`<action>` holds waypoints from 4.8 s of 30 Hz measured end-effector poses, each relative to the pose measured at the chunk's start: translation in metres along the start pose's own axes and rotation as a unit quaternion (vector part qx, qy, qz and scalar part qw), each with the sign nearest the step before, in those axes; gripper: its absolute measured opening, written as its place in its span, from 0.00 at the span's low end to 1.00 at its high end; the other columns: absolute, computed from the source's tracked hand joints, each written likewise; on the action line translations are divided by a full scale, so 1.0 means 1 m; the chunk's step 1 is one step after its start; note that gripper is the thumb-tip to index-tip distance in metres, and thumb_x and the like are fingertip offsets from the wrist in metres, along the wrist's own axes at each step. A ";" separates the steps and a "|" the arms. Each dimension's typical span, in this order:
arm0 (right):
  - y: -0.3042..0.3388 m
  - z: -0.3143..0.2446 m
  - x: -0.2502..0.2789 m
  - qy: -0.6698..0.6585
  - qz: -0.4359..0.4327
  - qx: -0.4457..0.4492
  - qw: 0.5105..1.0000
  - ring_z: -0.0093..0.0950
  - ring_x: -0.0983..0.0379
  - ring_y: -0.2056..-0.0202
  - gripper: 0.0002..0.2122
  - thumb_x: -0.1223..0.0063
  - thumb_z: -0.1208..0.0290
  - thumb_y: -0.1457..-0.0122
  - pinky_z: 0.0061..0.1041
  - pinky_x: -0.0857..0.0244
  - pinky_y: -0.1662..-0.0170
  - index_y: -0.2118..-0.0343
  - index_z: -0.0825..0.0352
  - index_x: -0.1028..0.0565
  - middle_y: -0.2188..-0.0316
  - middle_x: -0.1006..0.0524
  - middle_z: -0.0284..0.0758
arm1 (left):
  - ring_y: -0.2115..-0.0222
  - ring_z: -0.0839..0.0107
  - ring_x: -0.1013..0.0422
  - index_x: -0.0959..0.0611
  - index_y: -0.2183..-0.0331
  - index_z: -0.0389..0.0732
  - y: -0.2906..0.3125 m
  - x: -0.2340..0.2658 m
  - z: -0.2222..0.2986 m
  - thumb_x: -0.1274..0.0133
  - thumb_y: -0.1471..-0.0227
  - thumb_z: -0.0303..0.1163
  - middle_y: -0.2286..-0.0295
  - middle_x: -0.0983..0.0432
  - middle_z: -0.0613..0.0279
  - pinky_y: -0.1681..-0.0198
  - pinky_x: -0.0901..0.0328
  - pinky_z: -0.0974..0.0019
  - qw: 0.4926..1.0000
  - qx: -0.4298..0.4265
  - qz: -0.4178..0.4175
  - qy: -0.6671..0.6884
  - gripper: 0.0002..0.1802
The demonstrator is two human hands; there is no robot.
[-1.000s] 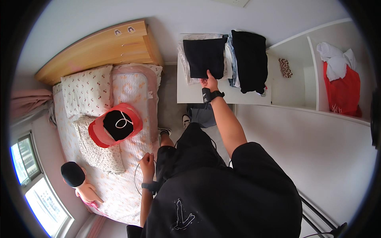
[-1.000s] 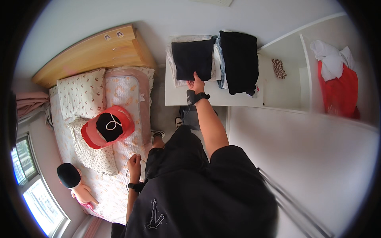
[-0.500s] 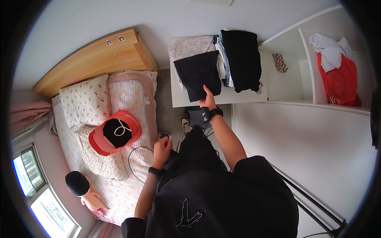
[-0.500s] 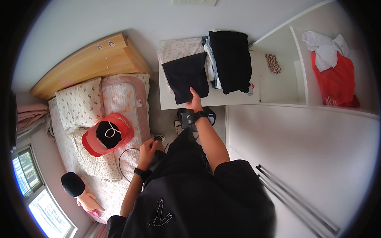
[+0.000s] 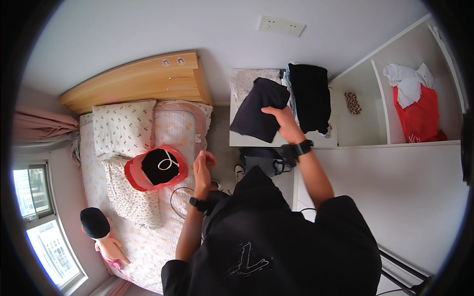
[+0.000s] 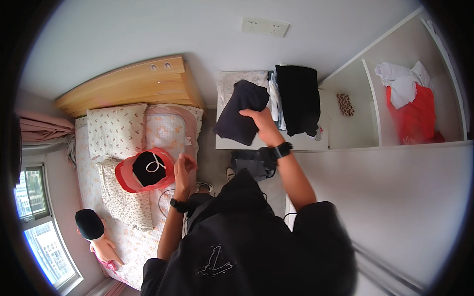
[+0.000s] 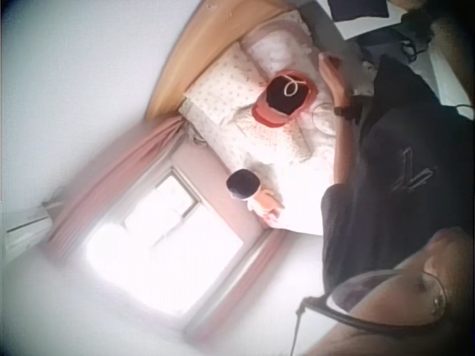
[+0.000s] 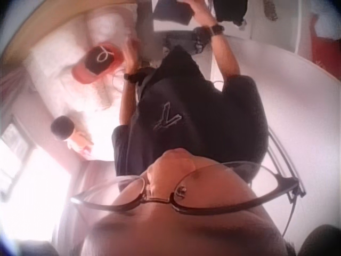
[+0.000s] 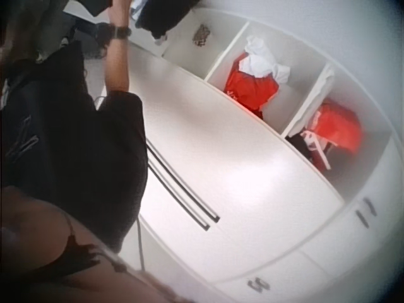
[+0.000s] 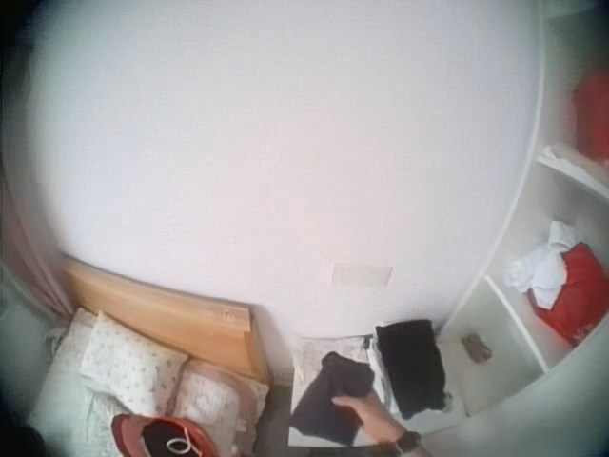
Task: The person takes black clothing items from a red bag, spreads a dress out on a bed to smooth it, and places the folded items onto a shelf in a closet.
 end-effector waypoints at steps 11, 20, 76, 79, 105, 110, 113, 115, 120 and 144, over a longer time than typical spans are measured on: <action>0.117 -0.043 -0.170 0.133 -0.414 -0.057 0.899 0.25 0.31 0.43 0.35 0.30 0.75 0.51 0.29 0.40 0.36 0.39 0.73 0.33 0.44 0.24 0.37 | 0.46 0.58 0.30 0.20 0.51 0.42 0.008 -0.035 0.063 0.59 0.33 0.55 0.49 0.24 0.56 0.43 0.37 0.56 0.833 0.198 -0.118 0.502 0.28; 0.152 -0.002 -0.217 0.253 -0.520 0.032 0.815 0.38 0.25 0.48 0.27 0.32 0.68 0.48 0.32 0.36 0.41 0.47 0.75 0.27 0.51 0.21 0.47 | 0.45 0.58 0.31 0.21 0.50 0.41 0.058 0.005 0.058 0.58 0.33 0.53 0.48 0.24 0.56 0.42 0.38 0.56 0.859 0.118 -0.108 0.487 0.27; -0.052 0.223 -0.486 0.333 -0.706 -0.171 0.601 0.30 0.40 0.34 0.45 0.25 0.70 0.51 0.31 0.48 0.31 0.31 0.67 0.41 0.34 0.35 0.36 | 0.50 0.65 0.28 0.25 0.46 0.35 0.032 0.371 0.171 0.45 0.38 0.40 0.50 0.24 0.56 0.45 0.34 0.63 0.972 -0.087 0.209 -0.063 0.25; -0.063 0.221 -0.487 0.326 -0.732 -0.149 0.579 0.27 0.36 0.39 0.41 0.25 0.69 0.50 0.31 0.42 0.34 0.34 0.65 0.37 0.39 0.30 0.34 | 0.47 0.60 0.29 0.30 0.40 0.34 0.027 0.348 0.175 0.42 0.40 0.47 0.47 0.26 0.50 0.43 0.35 0.61 0.970 -0.040 0.237 0.044 0.36; -0.110 0.252 -0.491 0.406 -0.647 -0.255 0.593 0.23 0.26 0.51 0.25 0.28 0.74 0.50 0.28 0.33 0.43 0.47 0.67 0.23 0.53 0.18 0.33 | 0.56 0.55 0.25 0.26 0.47 0.36 0.027 0.327 0.080 0.35 0.49 0.35 0.57 0.23 0.49 0.54 0.30 0.57 0.846 -0.003 0.518 -0.127 0.30; -0.072 0.317 -0.482 0.601 -0.602 0.056 0.523 0.43 0.20 0.55 0.25 0.32 0.71 0.49 0.34 0.27 0.50 0.46 0.67 0.23 0.54 0.19 0.45 | 0.60 0.65 0.24 0.37 0.39 0.38 0.063 0.375 0.044 0.37 0.47 0.31 0.59 0.22 0.56 0.60 0.30 0.63 0.814 0.063 0.557 -0.151 0.39; -0.062 0.350 -0.467 0.645 -0.589 0.198 0.445 0.48 0.21 0.62 0.22 0.39 0.74 0.52 0.42 0.26 0.58 0.50 0.63 0.21 0.62 0.19 0.48 | 0.59 0.63 0.23 0.37 0.39 0.39 0.059 0.393 0.026 0.35 0.50 0.34 0.57 0.23 0.54 0.58 0.29 0.61 0.803 0.069 0.564 -0.181 0.42; -0.061 0.370 -0.460 0.686 -0.574 0.207 0.396 0.45 0.20 0.62 0.20 0.42 0.76 0.53 0.44 0.26 0.59 0.53 0.60 0.20 0.65 0.19 0.46 | 0.61 0.58 0.23 0.36 0.39 0.38 0.043 0.400 0.019 0.34 0.53 0.36 0.60 0.22 0.51 0.58 0.29 0.59 0.793 0.077 0.558 -0.234 0.43; -0.068 0.399 -0.437 0.664 -0.513 0.008 0.544 0.43 0.20 0.57 0.22 0.35 0.75 0.53 0.40 0.25 0.54 0.51 0.65 0.22 0.58 0.18 0.46 | 0.70 0.59 0.22 0.26 0.49 0.38 0.013 0.422 -0.024 0.34 0.56 0.36 0.72 0.19 0.55 0.64 0.29 0.59 0.835 0.173 0.492 -0.174 0.32; -0.061 0.514 -0.418 0.472 -0.169 -0.145 0.853 0.40 0.32 0.40 0.44 0.24 0.67 0.59 0.38 0.38 0.38 0.38 0.72 0.37 0.41 0.29 0.46 | 0.82 0.69 0.31 0.22 0.72 0.34 0.039 0.428 -0.038 0.38 0.49 0.29 0.83 0.27 0.58 0.75 0.36 0.64 0.878 0.131 0.431 -0.164 0.10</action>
Point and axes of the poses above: each hand's wrist, its own y-axis away from the middle knuckle, its own x-axis out of the back of the hand, z = x × y, the point moved 1 cm from there along -y, towards the middle knuckle
